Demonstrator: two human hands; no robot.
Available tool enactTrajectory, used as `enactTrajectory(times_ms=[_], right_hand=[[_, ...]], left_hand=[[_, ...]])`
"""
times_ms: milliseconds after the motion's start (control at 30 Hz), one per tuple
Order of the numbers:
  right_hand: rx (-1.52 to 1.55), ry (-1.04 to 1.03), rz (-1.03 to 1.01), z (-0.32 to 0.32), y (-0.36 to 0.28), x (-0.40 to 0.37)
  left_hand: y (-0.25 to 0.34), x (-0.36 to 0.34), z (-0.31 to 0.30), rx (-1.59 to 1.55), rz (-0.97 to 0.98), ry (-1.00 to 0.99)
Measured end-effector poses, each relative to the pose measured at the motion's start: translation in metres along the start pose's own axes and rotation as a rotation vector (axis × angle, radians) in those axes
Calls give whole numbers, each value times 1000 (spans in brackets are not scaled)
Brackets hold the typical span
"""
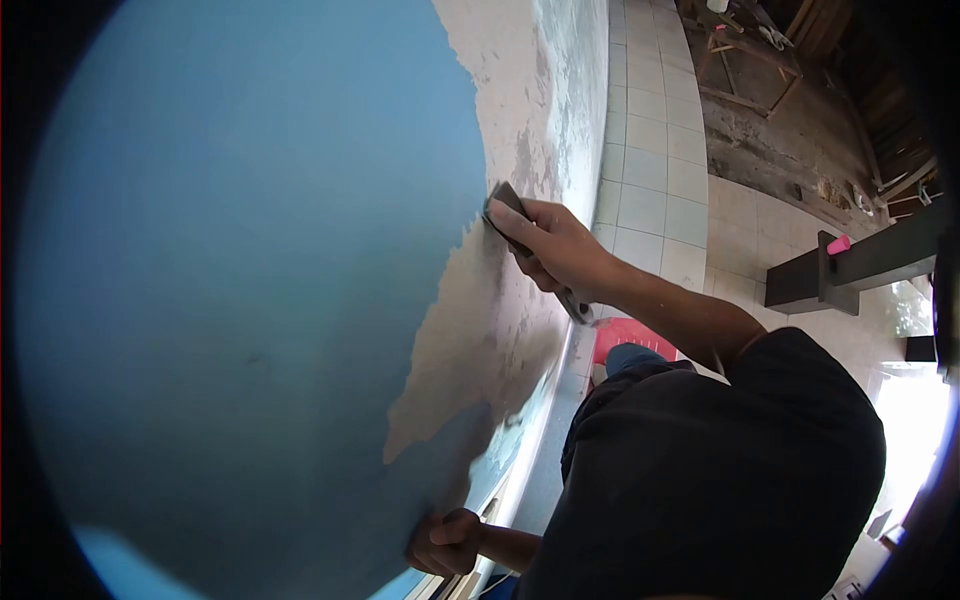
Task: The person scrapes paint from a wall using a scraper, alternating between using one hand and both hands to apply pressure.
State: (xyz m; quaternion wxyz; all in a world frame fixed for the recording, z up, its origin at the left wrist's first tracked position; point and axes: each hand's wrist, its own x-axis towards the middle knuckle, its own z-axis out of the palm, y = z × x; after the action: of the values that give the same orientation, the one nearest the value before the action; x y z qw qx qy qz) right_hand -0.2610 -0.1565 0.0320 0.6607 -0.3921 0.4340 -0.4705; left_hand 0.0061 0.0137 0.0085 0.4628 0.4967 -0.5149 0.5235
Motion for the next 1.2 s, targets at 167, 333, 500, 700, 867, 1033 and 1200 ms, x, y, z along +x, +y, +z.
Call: enactTrajectory(times_ms=[167, 333, 500, 700, 867, 1033, 1200], right_hand=[[32, 58, -10, 6, 6, -1], [311, 90, -118, 10, 56, -5], [376, 159, 97, -15, 107, -35], [91, 2, 65, -33, 139, -79], [-844, -33, -463, -75, 133, -85], [-951, -350, 137, -166, 144, -79], [-1559, -689, 325, -232, 190, -85]], left_hand=[[7, 3, 4, -10, 7, 25], [-4, -12, -9, 3, 37, -193], [76, -34, -9, -714, -705, -982], [154, -76, 20, -1285, -1304, -1794], [176, -71, 29, -1182, -1125, -1680], [175, -68, 25, -923, -839, -1443], [170, -78, 12, -898, -967, -1393]])
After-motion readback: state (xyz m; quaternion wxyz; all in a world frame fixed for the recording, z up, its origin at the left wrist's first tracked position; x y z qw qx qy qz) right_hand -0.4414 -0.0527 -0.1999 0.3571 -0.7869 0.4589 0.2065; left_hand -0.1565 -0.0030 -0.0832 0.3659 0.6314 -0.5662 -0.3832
